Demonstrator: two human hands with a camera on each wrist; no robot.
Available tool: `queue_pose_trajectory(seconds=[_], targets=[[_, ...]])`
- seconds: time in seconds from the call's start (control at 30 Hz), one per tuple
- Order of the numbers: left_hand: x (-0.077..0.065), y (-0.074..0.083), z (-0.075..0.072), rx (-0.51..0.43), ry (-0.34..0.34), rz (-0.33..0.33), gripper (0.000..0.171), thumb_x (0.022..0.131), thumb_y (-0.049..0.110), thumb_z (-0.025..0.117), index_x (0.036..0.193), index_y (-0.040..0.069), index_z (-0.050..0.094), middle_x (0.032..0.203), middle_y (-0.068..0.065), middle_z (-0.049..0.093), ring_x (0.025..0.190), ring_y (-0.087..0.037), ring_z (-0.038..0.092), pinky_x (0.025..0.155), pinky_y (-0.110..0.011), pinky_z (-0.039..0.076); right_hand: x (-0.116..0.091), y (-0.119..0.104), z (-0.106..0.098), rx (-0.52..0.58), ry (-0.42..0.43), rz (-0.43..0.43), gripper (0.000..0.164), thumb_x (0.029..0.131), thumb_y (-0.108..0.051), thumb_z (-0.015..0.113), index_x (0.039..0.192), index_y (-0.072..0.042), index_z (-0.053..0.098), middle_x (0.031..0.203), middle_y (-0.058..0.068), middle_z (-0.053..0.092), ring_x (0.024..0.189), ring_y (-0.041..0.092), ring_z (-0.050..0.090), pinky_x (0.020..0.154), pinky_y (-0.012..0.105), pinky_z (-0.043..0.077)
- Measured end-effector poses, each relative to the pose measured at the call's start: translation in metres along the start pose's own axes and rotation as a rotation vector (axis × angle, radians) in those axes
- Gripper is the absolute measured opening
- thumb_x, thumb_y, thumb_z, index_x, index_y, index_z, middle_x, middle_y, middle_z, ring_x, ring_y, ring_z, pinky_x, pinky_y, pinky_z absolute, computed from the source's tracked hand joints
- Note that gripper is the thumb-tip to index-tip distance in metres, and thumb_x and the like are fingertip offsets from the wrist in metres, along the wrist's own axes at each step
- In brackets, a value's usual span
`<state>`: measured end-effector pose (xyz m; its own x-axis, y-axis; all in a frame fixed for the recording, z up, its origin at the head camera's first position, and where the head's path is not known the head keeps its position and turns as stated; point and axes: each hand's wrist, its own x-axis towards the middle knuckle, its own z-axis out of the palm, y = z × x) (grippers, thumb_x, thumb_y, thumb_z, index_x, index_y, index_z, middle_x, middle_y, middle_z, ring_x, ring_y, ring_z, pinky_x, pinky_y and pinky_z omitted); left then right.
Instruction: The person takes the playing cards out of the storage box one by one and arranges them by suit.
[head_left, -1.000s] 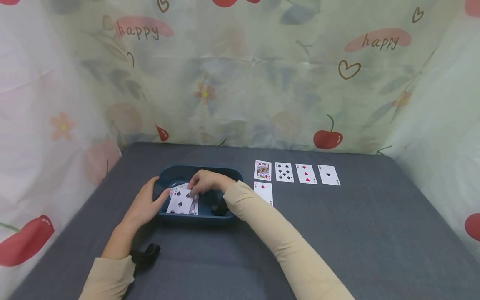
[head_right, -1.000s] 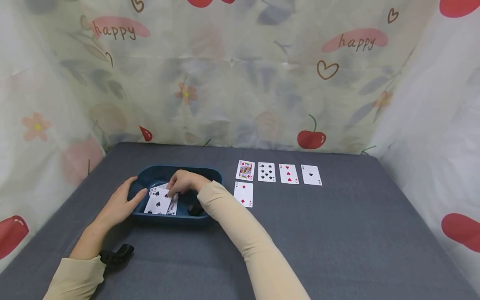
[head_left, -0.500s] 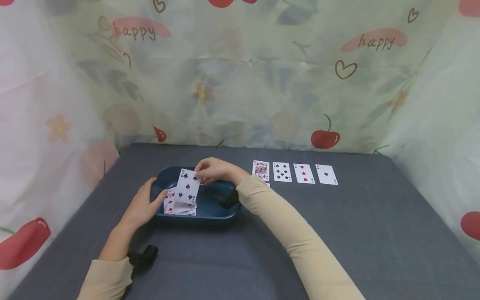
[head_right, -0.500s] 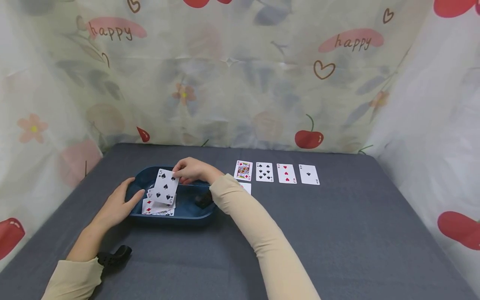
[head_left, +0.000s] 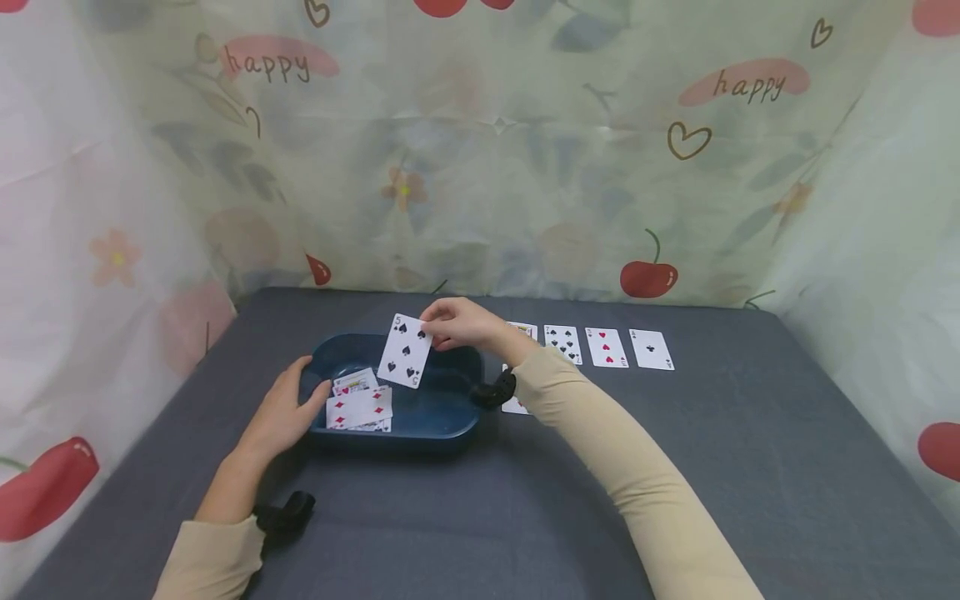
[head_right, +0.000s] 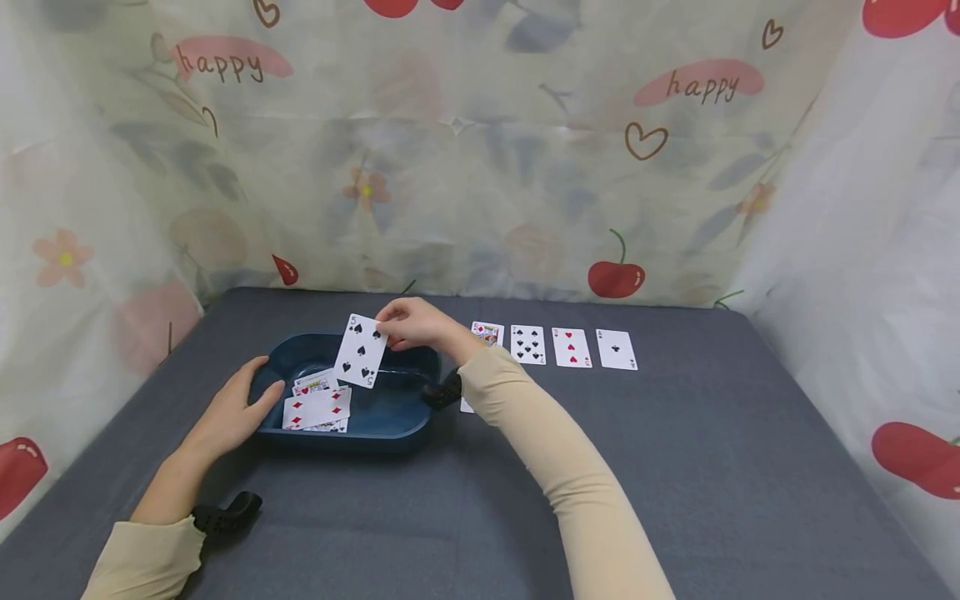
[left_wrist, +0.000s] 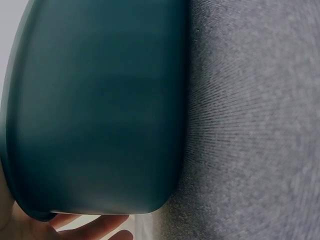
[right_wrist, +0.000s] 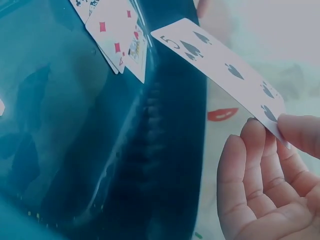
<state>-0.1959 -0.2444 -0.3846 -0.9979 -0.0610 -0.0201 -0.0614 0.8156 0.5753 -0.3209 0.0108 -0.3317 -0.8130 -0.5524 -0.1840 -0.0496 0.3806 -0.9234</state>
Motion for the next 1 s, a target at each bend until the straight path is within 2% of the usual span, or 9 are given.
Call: queue_pose_trajectory(seconds=[0.17, 0.3, 0.43, 0.53, 0.63, 0.83, 1.0], targets=[[-0.001, 0.001, 0.000, -0.012, 0.021, 0.027, 0.059, 0.098, 0.025, 0.034, 0.146, -0.003, 0.016, 0.149, -0.033, 0.019, 0.136, -0.049, 0.021, 0.110, -0.063, 0.020, -0.011, 0.004, -0.013, 0.002, 0.014, -0.006, 0.023, 0.093, -0.012, 0.054, 0.113, 0.000, 0.056, 0.099, 0.010, 0.063, 0.081, 0.017, 0.060, 0.078, 0.026, 0.054], [-0.001, 0.003, 0.000, -0.017, 0.030, 0.029, 0.055, 0.097, 0.019, 0.031, 0.146, -0.004, 0.016, 0.149, -0.032, 0.020, 0.137, -0.048, 0.021, 0.111, -0.061, 0.019, -0.019, 0.008, -0.024, 0.017, 0.031, -0.012, 0.024, 0.093, -0.012, 0.054, 0.113, 0.001, 0.055, 0.096, 0.007, 0.062, 0.084, 0.018, 0.060, 0.078, 0.026, 0.053], [-0.002, 0.004, -0.001, -0.021, 0.023, 0.015, 0.055, 0.097, 0.018, 0.029, 0.146, -0.003, 0.016, 0.149, -0.032, 0.019, 0.137, -0.048, 0.020, 0.111, -0.061, 0.018, -0.025, 0.012, -0.036, 0.036, 0.041, -0.015, 0.024, 0.093, -0.013, 0.053, 0.114, 0.001, 0.054, 0.091, 0.004, 0.061, 0.082, 0.017, 0.060, 0.083, 0.030, 0.054], [-0.002, 0.003, -0.001, -0.024, 0.019, 0.009, 0.055, 0.097, 0.019, 0.028, 0.146, -0.003, 0.015, 0.149, -0.032, 0.018, 0.137, -0.049, 0.020, 0.111, -0.062, 0.018, -0.030, 0.016, -0.045, 0.047, 0.046, -0.011, 0.024, 0.094, -0.013, 0.053, 0.115, -0.001, 0.054, 0.093, 0.004, 0.060, 0.085, 0.018, 0.060, 0.091, 0.038, 0.052], [-0.002, 0.002, -0.002, -0.027, 0.019, 0.013, 0.055, 0.097, 0.019, 0.028, 0.146, -0.003, 0.016, 0.149, -0.032, 0.018, 0.137, -0.049, 0.020, 0.110, -0.063, 0.018, -0.037, 0.021, -0.053, 0.032, 0.062, -0.005, 0.025, 0.094, -0.015, 0.054, 0.115, -0.002, 0.054, 0.096, 0.004, 0.060, 0.085, 0.018, 0.060, 0.094, 0.041, 0.050], [-0.003, 0.002, -0.003, -0.021, 0.031, 0.035, 0.054, 0.097, 0.018, 0.029, 0.145, -0.004, 0.018, 0.149, -0.032, 0.021, 0.136, -0.049, 0.021, 0.110, -0.062, 0.019, -0.049, 0.031, -0.069, 0.029, 0.095, 0.006, 0.028, 0.094, -0.016, 0.053, 0.119, -0.003, 0.052, 0.099, 0.005, 0.059, 0.082, 0.015, 0.058, 0.089, 0.039, 0.051], [-0.003, 0.001, -0.003, -0.012, 0.036, 0.040, 0.053, 0.098, 0.019, 0.029, 0.145, -0.004, 0.019, 0.148, -0.032, 0.022, 0.136, -0.049, 0.023, 0.110, -0.062, 0.020, -0.058, 0.041, -0.079, 0.050, 0.111, 0.001, 0.032, 0.094, -0.015, 0.053, 0.122, -0.001, 0.050, 0.094, 0.003, 0.058, 0.080, 0.014, 0.058, 0.086, 0.034, 0.053]])
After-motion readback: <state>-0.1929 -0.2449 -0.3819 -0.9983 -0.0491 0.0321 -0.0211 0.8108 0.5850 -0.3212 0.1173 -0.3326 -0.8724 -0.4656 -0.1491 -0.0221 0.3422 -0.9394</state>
